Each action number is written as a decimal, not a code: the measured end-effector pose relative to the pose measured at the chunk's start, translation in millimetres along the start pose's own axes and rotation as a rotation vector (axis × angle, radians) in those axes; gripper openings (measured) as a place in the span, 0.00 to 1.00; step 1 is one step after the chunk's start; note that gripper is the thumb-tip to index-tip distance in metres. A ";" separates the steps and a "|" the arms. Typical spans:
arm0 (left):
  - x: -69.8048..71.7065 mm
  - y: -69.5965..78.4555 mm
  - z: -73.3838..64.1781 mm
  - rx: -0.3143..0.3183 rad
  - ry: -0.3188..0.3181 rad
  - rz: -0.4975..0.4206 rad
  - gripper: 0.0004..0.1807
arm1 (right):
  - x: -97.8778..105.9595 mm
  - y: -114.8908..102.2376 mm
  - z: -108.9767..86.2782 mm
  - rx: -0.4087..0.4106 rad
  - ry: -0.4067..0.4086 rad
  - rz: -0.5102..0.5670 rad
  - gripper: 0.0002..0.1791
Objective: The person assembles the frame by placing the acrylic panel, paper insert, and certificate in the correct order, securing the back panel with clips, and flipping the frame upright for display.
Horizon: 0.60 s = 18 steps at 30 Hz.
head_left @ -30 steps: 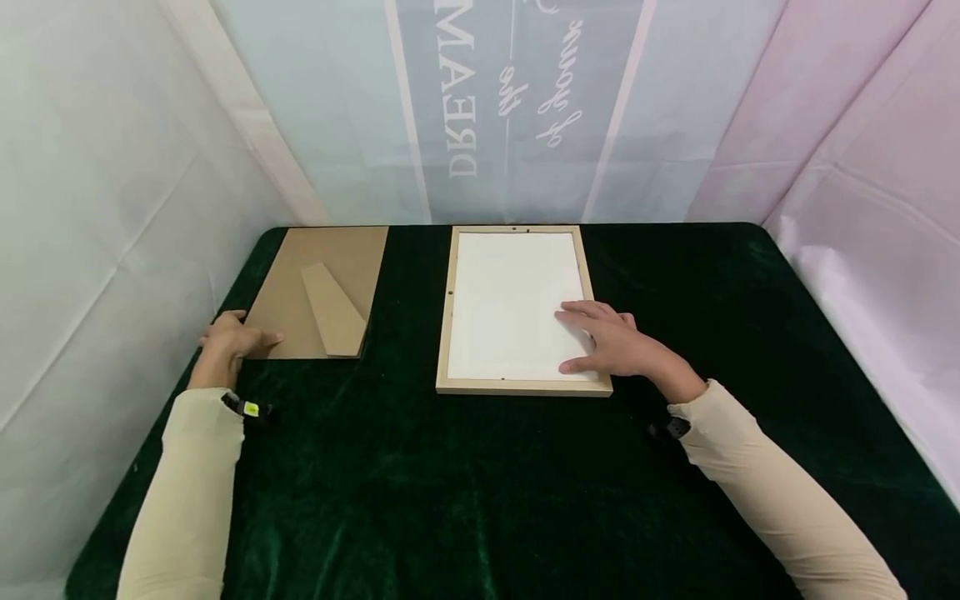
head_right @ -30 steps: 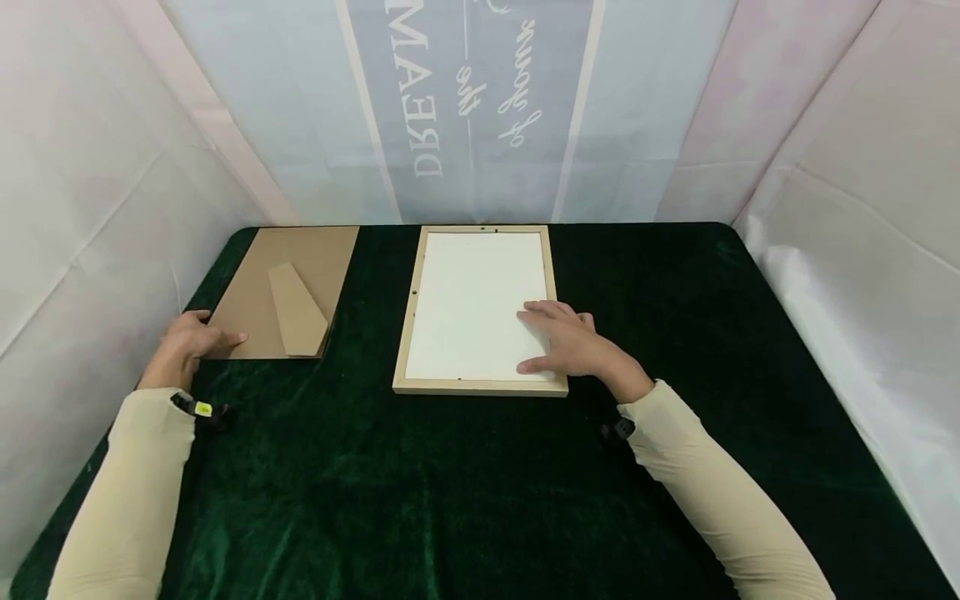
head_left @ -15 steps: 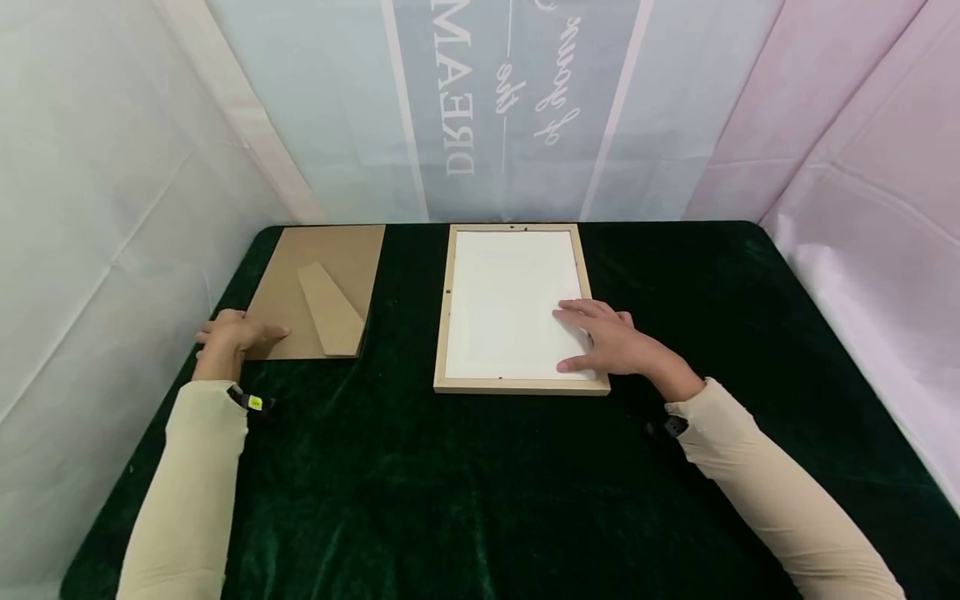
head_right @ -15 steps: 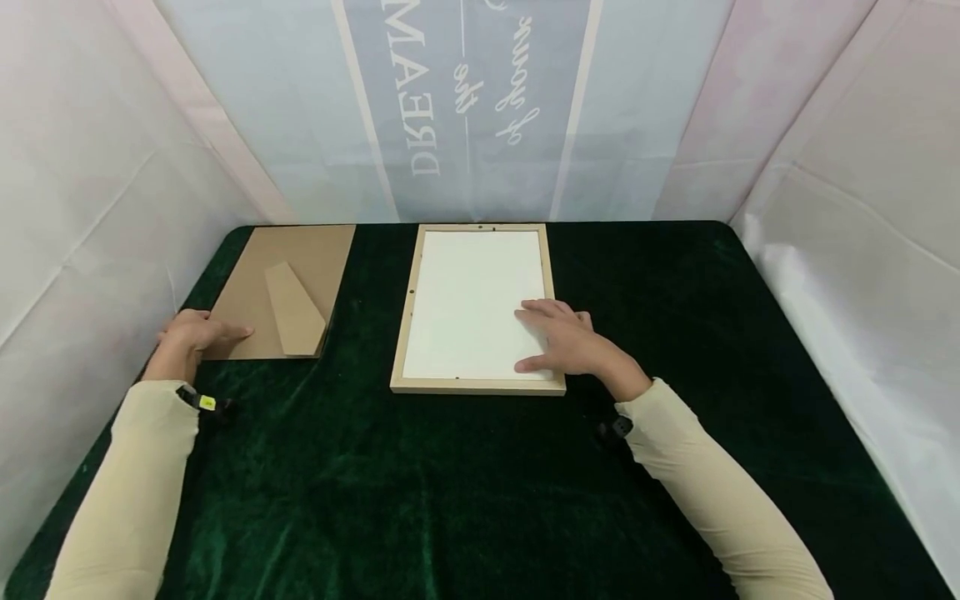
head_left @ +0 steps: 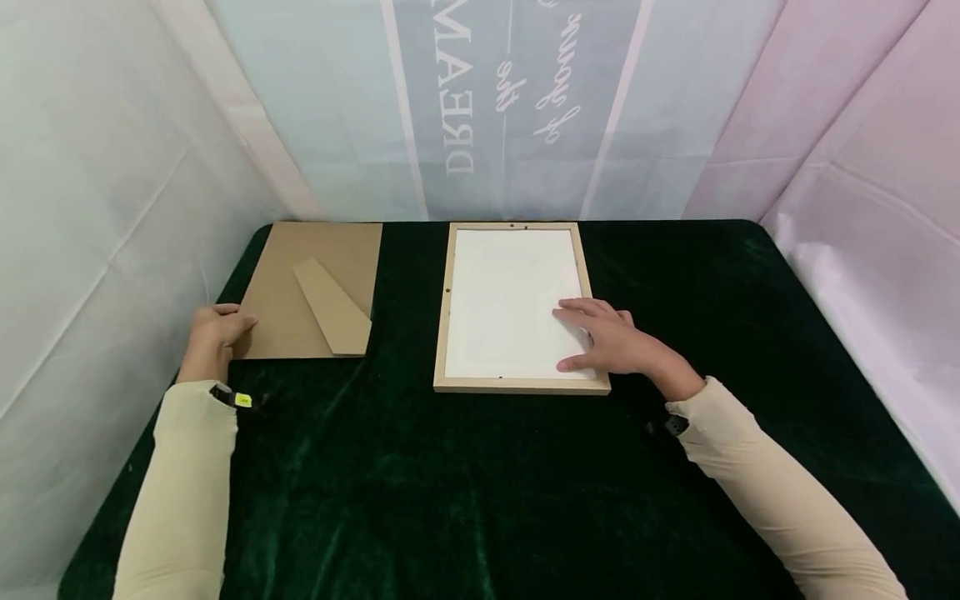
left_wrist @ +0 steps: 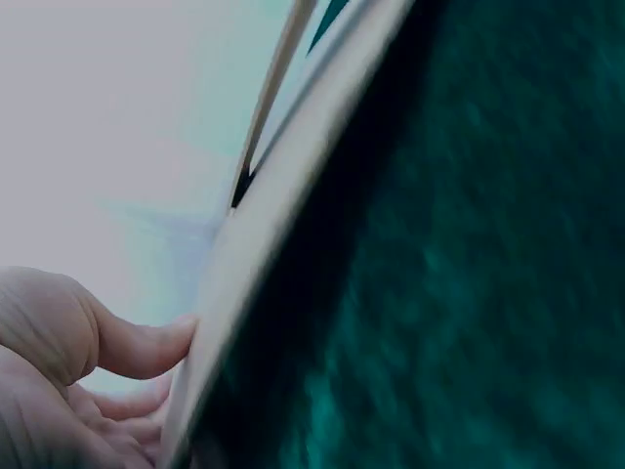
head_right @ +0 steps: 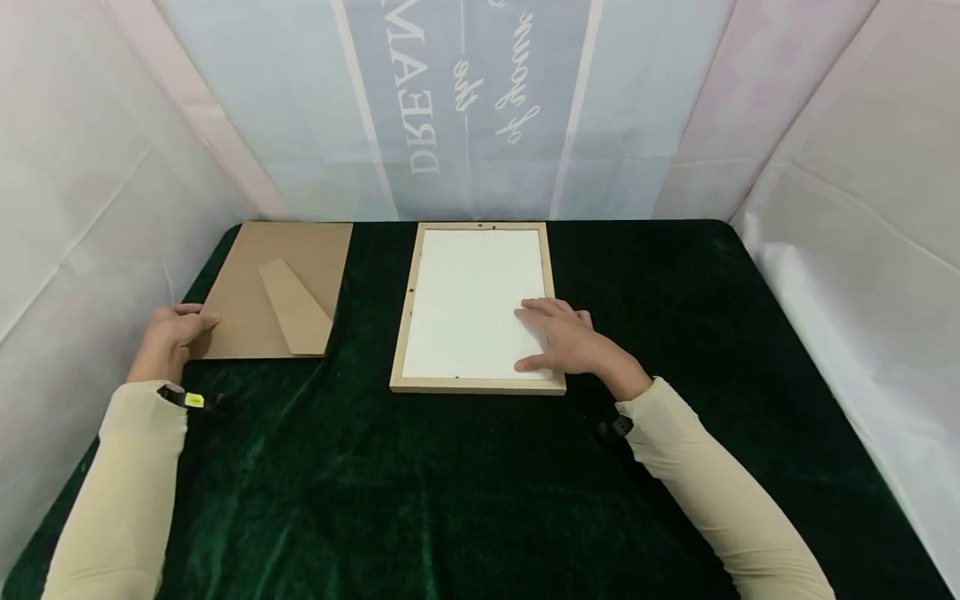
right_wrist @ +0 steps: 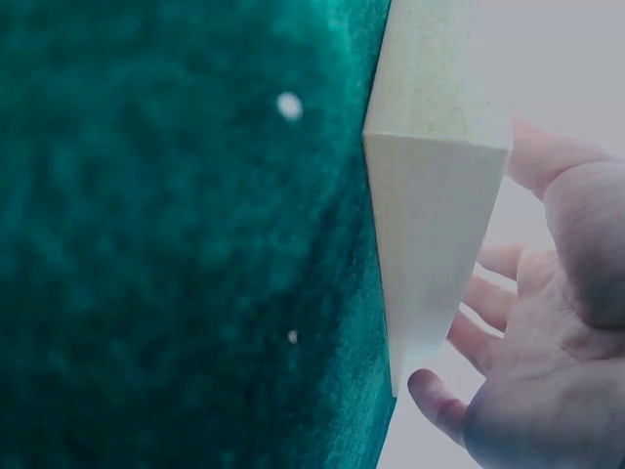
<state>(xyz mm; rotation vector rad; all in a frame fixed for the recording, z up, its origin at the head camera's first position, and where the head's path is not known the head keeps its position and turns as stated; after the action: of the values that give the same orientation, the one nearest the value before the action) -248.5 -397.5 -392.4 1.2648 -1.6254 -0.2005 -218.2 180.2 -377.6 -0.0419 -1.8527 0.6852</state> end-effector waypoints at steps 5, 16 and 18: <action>4.2 -6.0 1.2 -0.011 0.018 -0.125 0.31 | 1.1 0.5 -0.5 -0.001 0.004 0.008 0.52; 2.7 -16.8 -1.6 0.044 -0.053 -0.625 0.27 | 2.3 -14.1 1.1 0.024 0.077 -0.001 0.45; 3.7 -18.0 -4.0 0.040 -0.059 -0.654 0.26 | 3.2 -27.2 2.5 0.046 0.111 0.024 0.42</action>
<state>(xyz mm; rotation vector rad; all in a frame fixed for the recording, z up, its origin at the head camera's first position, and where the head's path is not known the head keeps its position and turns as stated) -233.9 -406.5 -400.0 1.8031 -1.2167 -0.6118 -213.7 157.6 -362.5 -0.0712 -1.7317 0.7274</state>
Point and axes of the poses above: each hand's wrist, its own z-axis towards the middle knuckle, its own x-axis out of the back of the hand, y = z × x, the point moved 6 cm from there along z, towards the middle knuckle, and after that the axes turned 5 degrees about z, right-handed, at the moved point
